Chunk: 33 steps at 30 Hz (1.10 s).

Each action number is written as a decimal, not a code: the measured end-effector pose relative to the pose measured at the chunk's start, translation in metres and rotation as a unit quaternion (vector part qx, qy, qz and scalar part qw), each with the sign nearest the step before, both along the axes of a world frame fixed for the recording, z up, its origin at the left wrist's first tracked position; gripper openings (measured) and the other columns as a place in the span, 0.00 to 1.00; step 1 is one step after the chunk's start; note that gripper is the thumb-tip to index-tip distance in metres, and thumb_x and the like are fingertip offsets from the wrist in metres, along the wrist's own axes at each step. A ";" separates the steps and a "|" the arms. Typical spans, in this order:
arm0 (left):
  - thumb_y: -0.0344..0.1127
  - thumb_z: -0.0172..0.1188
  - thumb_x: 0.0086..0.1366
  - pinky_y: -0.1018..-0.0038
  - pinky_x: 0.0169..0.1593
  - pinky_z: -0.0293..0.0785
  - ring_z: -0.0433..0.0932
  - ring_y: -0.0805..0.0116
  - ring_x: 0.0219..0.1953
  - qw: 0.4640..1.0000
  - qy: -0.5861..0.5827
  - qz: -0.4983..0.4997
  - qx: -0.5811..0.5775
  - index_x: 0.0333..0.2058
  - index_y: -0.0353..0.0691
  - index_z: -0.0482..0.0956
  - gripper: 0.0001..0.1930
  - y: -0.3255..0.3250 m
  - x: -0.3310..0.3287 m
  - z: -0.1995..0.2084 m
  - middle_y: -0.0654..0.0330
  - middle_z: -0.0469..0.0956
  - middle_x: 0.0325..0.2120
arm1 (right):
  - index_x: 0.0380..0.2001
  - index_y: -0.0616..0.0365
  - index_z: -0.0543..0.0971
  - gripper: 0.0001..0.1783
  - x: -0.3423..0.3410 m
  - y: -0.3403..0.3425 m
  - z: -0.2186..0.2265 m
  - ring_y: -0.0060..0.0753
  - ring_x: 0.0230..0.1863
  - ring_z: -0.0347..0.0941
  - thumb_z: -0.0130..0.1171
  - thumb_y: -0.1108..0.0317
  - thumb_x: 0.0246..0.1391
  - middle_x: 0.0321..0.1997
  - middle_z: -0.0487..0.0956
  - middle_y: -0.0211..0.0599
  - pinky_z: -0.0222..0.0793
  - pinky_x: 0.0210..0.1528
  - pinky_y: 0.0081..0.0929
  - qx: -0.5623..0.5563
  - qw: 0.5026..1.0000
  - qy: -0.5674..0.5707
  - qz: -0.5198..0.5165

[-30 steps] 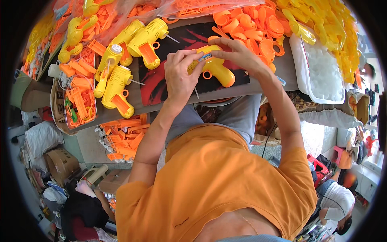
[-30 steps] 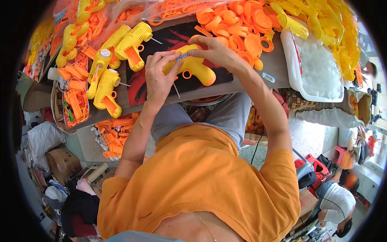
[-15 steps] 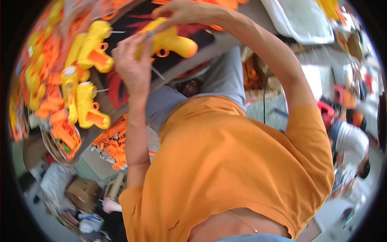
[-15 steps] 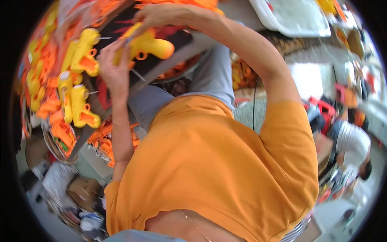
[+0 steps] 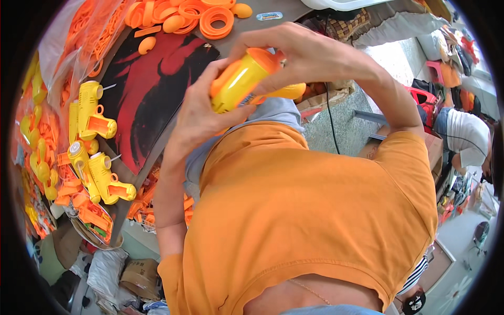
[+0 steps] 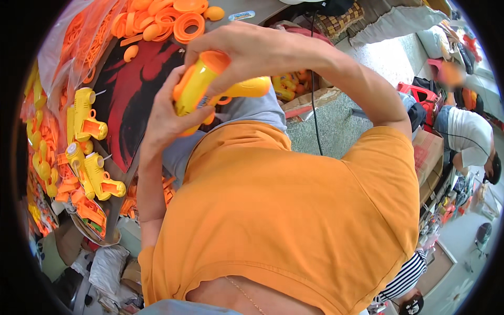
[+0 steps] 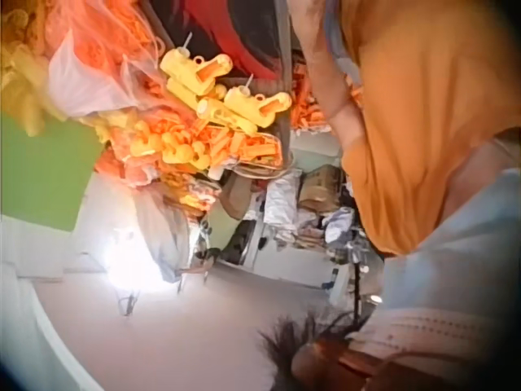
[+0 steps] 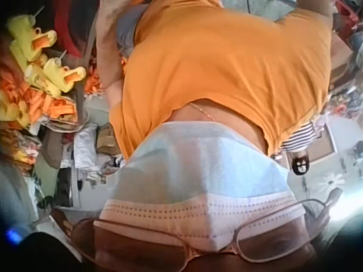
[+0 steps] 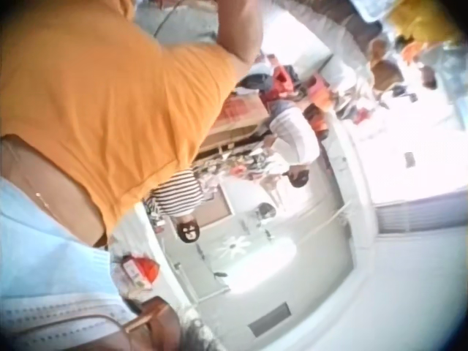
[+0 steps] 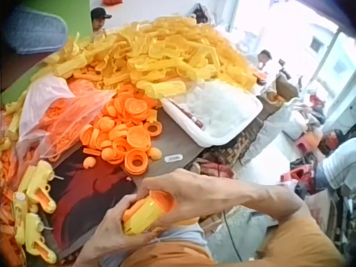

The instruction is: Assembling plastic components of toy blasters and applying decorative stickers.

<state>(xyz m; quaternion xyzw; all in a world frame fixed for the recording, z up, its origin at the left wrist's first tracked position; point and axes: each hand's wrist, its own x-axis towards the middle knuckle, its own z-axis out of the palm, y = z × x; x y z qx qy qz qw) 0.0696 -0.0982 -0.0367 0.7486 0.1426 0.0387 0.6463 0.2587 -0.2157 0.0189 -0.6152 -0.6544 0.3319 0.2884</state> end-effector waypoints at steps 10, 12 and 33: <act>0.24 0.57 0.60 0.68 0.61 0.63 0.71 0.65 0.55 0.981 -0.076 0.174 0.048 0.56 0.32 0.69 0.24 0.049 -0.063 -0.003 0.55 0.71 0.53 | 0.50 0.61 0.75 0.24 0.112 -0.213 0.009 0.29 0.46 0.76 0.64 0.67 0.49 0.44 0.79 0.38 0.70 0.49 0.24 -0.066 0.822 -0.148 -0.545; 0.24 0.56 0.61 0.69 0.60 0.64 0.72 0.66 0.54 0.979 -0.070 0.192 0.023 0.56 0.32 0.69 0.23 0.054 -0.074 -0.005 0.55 0.72 0.53 | 0.48 0.60 0.77 0.26 0.131 -0.237 -0.041 0.27 0.41 0.77 0.68 0.61 0.45 0.39 0.80 0.34 0.72 0.44 0.23 -0.156 0.809 0.012 -0.567; 0.46 0.59 0.62 0.60 0.50 0.69 0.73 0.50 0.47 0.692 0.155 0.315 0.631 0.50 0.35 0.73 0.23 0.215 -0.138 -0.016 0.50 0.76 0.42 | 0.44 0.66 0.68 0.16 0.091 -0.140 -0.123 0.41 0.46 0.70 0.54 0.84 0.51 0.46 0.71 0.47 0.70 0.50 0.36 0.409 0.545 -0.274 -0.679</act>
